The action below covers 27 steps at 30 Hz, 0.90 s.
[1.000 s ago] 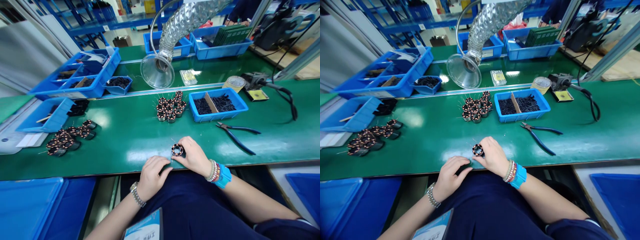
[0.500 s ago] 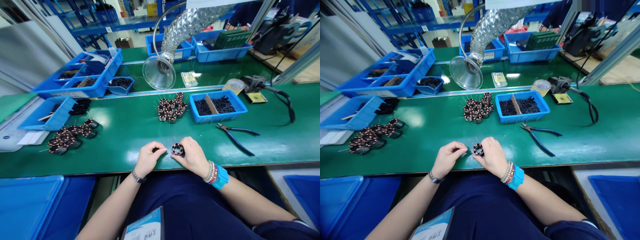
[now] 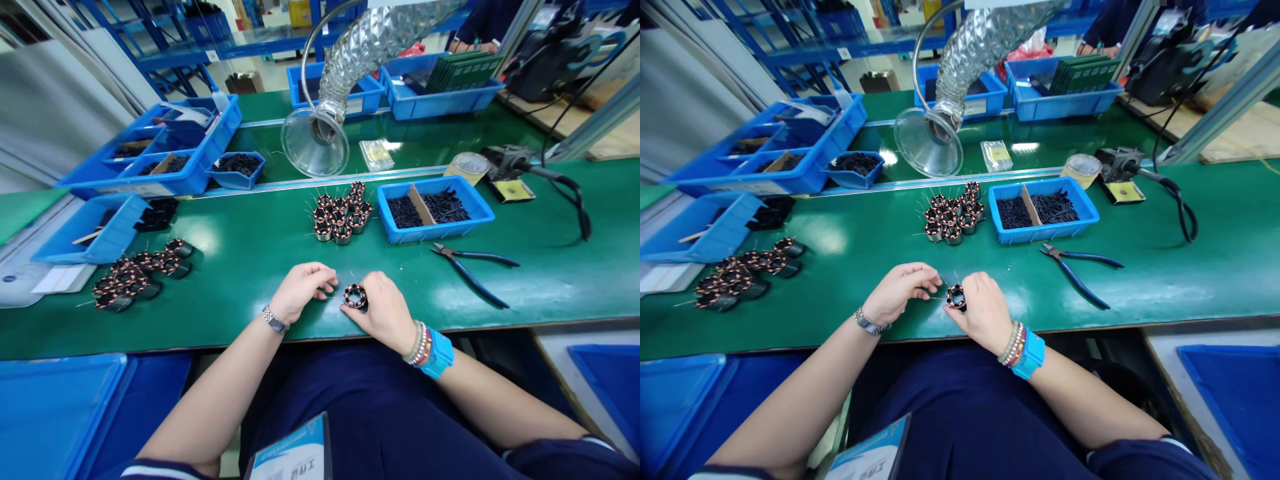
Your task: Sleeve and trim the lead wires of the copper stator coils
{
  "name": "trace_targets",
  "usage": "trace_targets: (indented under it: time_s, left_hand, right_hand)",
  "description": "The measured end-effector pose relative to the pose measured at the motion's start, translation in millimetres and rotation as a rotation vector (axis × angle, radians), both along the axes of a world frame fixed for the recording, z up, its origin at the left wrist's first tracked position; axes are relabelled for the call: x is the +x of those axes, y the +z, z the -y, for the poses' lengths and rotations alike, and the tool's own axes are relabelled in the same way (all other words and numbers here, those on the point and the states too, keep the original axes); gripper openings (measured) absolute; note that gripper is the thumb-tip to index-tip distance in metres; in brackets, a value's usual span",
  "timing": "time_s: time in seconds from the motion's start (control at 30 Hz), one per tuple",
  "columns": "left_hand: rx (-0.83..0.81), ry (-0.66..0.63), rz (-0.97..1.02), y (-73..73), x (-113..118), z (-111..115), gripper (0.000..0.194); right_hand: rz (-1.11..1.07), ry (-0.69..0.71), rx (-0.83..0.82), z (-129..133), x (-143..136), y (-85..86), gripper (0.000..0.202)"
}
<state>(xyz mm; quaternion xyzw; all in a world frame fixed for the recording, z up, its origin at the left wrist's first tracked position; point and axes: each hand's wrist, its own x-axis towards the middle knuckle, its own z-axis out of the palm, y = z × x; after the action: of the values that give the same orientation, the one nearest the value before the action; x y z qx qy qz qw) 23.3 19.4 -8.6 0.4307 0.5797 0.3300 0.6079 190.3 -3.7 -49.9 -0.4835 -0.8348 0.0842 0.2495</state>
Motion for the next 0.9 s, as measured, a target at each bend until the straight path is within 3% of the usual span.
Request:
trace_targets:
  time_s: [0.17, 0.53, 0.6, 0.73, 0.8, 0.9]
  left_hand:
    - [-0.011, -0.073, -0.094, 0.1, 1, -12, 0.015]
    - [-0.012, -0.164, -0.173, 2.8, -7, -13, 0.012]
    - [-0.007, -0.133, -0.154, 4.4, -12, -16, 0.011]
    - [0.061, 0.079, -0.097, 8.3, -25, -14, 0.01]
    - [0.085, 0.135, -0.068, 6.8, -26, -2, 0.016]
    - [0.078, 0.107, -0.038, -3.6, -16, 27, 0.025]
  right_hand:
    - [0.016, 0.004, -0.015, 1, -1, 1.2, 0.029]
    - [0.039, -0.001, -0.019, 0, 0, 0.9, 0.03]
    - [0.041, -0.006, -0.011, 0, 0, 0.7, 0.03]
    - [0.041, -0.012, 0.007, 1, 0, 0.3, 0.031]
    - [0.042, -0.025, 0.009, 1, 0, 0.1, 0.032]
    - [0.054, -0.062, 0.026, 1, -1, 0.3, 0.036]
